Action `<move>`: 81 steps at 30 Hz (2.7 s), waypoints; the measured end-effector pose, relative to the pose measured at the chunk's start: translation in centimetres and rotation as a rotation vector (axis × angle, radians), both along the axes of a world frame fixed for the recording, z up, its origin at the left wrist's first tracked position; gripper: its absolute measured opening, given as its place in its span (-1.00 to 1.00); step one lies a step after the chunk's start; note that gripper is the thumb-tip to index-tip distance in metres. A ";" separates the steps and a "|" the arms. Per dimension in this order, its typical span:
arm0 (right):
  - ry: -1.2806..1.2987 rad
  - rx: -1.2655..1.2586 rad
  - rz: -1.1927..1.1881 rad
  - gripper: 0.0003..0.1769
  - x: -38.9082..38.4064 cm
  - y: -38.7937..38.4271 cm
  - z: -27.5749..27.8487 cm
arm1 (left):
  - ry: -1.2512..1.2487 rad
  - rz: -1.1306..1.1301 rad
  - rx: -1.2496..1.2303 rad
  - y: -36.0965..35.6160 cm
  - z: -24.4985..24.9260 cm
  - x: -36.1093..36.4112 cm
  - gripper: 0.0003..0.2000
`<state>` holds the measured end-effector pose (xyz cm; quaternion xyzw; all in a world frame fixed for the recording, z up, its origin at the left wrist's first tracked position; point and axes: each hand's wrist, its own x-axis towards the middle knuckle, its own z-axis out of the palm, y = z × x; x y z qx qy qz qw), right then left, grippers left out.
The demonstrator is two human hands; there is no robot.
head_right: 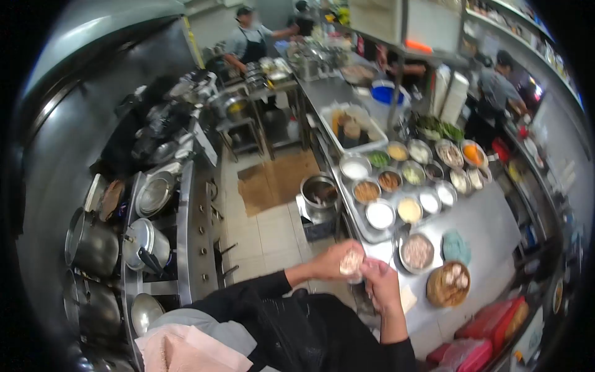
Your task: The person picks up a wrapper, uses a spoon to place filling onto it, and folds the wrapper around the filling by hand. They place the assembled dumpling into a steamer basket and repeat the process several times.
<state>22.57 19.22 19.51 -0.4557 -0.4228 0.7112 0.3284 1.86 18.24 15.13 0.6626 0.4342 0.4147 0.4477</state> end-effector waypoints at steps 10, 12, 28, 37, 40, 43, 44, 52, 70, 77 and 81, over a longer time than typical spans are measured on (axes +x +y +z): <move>0.278 -0.034 -0.033 -0.65 1.1 0.4 2.1 | -0.500 -0.155 -0.238 0.7 4.6 1.5 -0.24; 0.209 -0.003 -0.045 -0.65 1.1 0.2 0.0 | -0.447 -0.174 -0.229 0.8 3.0 1.3 -0.32; -1.436 0.667 0.037 -0.72 17.9 3.9 -1.4 | 0.050 -0.272 -0.082 6.7 -5.8 9.4 -0.24; -1.525 0.737 0.145 -0.79 15.5 5.3 -5.7 | 0.213 -0.244 0.086 11.7 -11.1 12.9 -0.39; -1.516 0.721 0.181 -0.80 15.1 5.7 -5.8 | 0.179 -0.211 -0.010 11.8 -11.2 12.8 -0.47; -1.485 0.615 0.293 -0.69 14.8 7.0 -5.3 | 0.158 -0.205 -0.021 12.2 -11.4 12.7 -0.47; -1.484 0.624 0.291 -0.69 14.8 7.7 -5.1 | 0.128 -0.207 -0.020 12.2 -11.6 12.8 -0.47; -1.100 0.362 0.103 -0.69 15.5 8.0 -3.0 | 0.133 -0.178 -0.033 11.1 -10.8 12.3 -0.43; -0.346 -0.206 -0.154 -0.69 18.0 7.3 -5.7 | -0.049 -0.125 -0.179 9.7 -12.3 11.7 -0.19; -0.777 0.314 -0.078 -0.76 17.7 7.9 -6.3 | -0.085 -0.060 -0.159 9.0 -12.1 11.0 -0.15; -1.266 0.692 0.092 -0.78 14.1 7.5 -5.3 | -0.162 -0.173 -0.288 10.5 -12.8 12.5 -0.19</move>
